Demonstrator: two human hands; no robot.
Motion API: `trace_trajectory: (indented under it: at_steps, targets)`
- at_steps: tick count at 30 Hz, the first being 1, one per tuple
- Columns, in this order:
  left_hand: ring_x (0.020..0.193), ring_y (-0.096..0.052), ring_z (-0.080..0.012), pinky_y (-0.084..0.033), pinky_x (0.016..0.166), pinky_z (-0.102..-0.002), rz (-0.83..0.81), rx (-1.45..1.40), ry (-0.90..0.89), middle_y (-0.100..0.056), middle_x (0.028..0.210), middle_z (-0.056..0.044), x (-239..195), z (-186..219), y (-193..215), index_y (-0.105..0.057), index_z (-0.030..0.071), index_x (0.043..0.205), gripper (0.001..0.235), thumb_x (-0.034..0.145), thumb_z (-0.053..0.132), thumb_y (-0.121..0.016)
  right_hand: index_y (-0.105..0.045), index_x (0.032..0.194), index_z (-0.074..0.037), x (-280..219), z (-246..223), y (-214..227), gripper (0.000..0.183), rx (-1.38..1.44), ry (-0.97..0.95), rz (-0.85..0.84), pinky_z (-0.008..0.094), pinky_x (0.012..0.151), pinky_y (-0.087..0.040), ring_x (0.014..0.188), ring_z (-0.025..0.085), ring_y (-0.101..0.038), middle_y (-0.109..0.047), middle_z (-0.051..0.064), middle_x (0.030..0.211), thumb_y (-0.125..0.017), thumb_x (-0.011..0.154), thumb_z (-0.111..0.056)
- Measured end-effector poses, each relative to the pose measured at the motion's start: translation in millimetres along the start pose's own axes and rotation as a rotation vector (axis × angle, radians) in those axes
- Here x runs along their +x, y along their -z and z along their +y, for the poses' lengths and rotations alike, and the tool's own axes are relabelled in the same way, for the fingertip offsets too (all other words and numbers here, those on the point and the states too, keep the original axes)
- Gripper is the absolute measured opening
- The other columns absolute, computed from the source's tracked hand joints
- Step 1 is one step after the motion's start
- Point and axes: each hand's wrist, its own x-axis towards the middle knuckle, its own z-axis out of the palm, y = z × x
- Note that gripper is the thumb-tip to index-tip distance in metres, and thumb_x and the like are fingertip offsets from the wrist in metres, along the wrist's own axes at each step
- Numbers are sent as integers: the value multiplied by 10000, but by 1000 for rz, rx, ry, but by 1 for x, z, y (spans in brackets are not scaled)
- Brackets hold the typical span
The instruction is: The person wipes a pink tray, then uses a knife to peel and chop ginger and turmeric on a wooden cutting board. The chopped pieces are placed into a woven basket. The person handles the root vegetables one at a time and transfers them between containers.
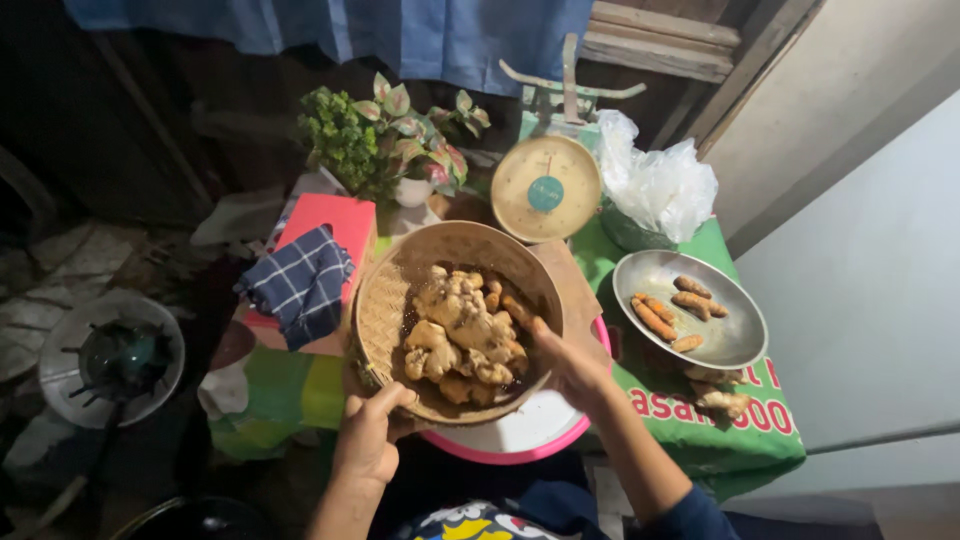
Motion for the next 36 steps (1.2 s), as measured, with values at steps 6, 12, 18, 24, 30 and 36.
trace_trajectory:
  at_steps: [6,12,18,24,30,36]
  targets:
    - [870,-661,-250,-628,600,-417,-78,103,52,-674,1080,-112,0,6,-15,-585,69,1304,526,787,90,-684,-540,1364,53,-18,22,37,592,49,-21,-52,500,915,-625,1063,310,-743,-716,206,1232,-639,850,-224]
    - [1125,-631,-166,-622,796,-416,-390,122,-3,-625,1275,-44,-11,31,-42,-433,199,1479,699,820,145,-661,-636,1199,56,-43,-32,78,424,68,105,142,508,777,-607,827,319,-754,-764,191,978,-620,850,-184]
    - [1136,-628,-235,-589,896,-456,-447,97,-2,-635,1269,-141,-5,31,-29,-507,73,1427,568,878,109,-648,-530,1383,31,-47,-149,114,524,89,465,166,528,914,-590,1101,318,-696,-676,170,1278,-565,908,-189]
    - [1151,-637,-252,-579,919,-461,-361,123,13,-643,1285,-159,4,29,-15,-517,53,1401,530,887,119,-625,-539,1387,-58,13,-217,167,514,85,563,440,653,926,-574,1136,387,-688,-647,198,1313,-539,901,-225]
    - [1157,-628,-252,-576,920,-464,-361,115,46,-640,1293,-158,24,15,-17,-500,69,1403,525,895,132,-614,-623,1236,-142,105,-222,234,394,260,574,635,745,887,-535,1088,389,-695,-668,156,1231,-596,846,-197]
    - [1159,-631,-239,-586,927,-467,-372,186,98,-645,1275,-145,48,-5,-23,-515,81,1383,516,885,140,-633,-626,1264,-58,158,-205,269,431,263,525,638,730,885,-534,1102,411,-699,-655,180,1231,-757,890,-230]
